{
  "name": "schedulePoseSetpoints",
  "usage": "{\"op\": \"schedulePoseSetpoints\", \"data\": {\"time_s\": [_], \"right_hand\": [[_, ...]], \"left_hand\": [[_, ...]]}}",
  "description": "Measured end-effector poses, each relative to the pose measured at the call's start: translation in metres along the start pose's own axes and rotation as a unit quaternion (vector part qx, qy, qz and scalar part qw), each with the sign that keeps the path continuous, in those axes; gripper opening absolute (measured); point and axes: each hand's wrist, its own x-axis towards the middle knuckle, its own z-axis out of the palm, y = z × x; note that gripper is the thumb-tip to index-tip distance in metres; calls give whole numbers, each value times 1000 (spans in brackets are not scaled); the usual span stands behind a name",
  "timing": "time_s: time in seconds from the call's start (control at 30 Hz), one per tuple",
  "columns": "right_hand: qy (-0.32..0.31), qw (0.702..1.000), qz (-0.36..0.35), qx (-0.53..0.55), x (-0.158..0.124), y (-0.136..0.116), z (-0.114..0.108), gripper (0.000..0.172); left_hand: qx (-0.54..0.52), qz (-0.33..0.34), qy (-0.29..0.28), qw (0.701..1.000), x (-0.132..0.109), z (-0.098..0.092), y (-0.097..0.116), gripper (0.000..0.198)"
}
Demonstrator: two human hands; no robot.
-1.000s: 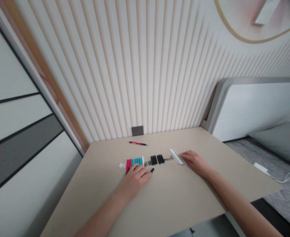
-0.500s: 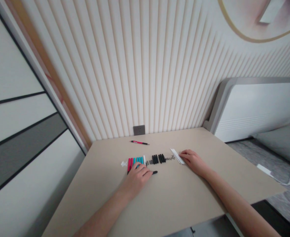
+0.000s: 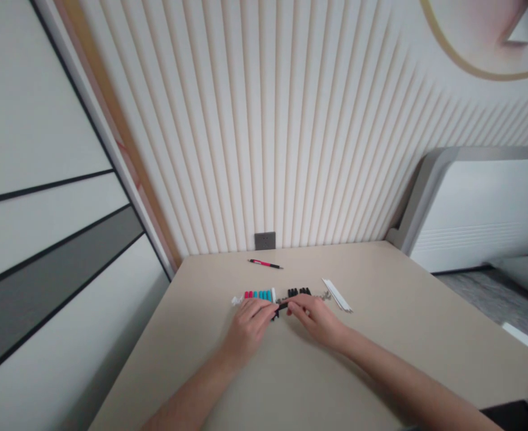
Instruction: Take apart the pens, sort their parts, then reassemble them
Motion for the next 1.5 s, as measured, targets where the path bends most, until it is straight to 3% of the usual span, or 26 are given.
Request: {"op": "schedulePoseSetpoints", "data": {"time_s": [0.13, 0.33, 0.47, 0.57, 0.7, 1.07, 1.33, 1.43, 1.5], "right_hand": [[69, 993, 30, 86, 14, -2, 27, 39], [73, 989, 54, 115, 0, -3, 38, 30], [114, 984, 82, 112, -3, 3, 31, 30], [147, 978, 97, 111, -2, 7, 27, 29], [145, 983, 82, 83, -5, 8, 23, 27], [194, 973, 101, 78, -4, 10, 9, 29], [338, 930, 121, 74, -4, 33, -26, 34], [339, 930, 141, 21, -2, 41, -34, 35], [305, 941, 146, -29, 0, 45, -32, 35]], "left_hand": [[-55, -77, 18, 995, -3, -1, -8, 22], [-124, -107, -60, 985, -3, 2, -6, 25], [-135, -99, -85, 982, -3, 5, -4, 29], [-113, -118, -58, 985, -5, 4, -7, 22], [-101, -149, -20, 983, -8, 1, -14, 14], [-150, -180, -7, 972, -15, 4, -20, 14], [-110, -134, -9, 985, -9, -2, -16, 17], [-105, -126, -18, 986, -8, -3, -15, 20], [-104, -121, -28, 987, -8, -3, -14, 22]]}}
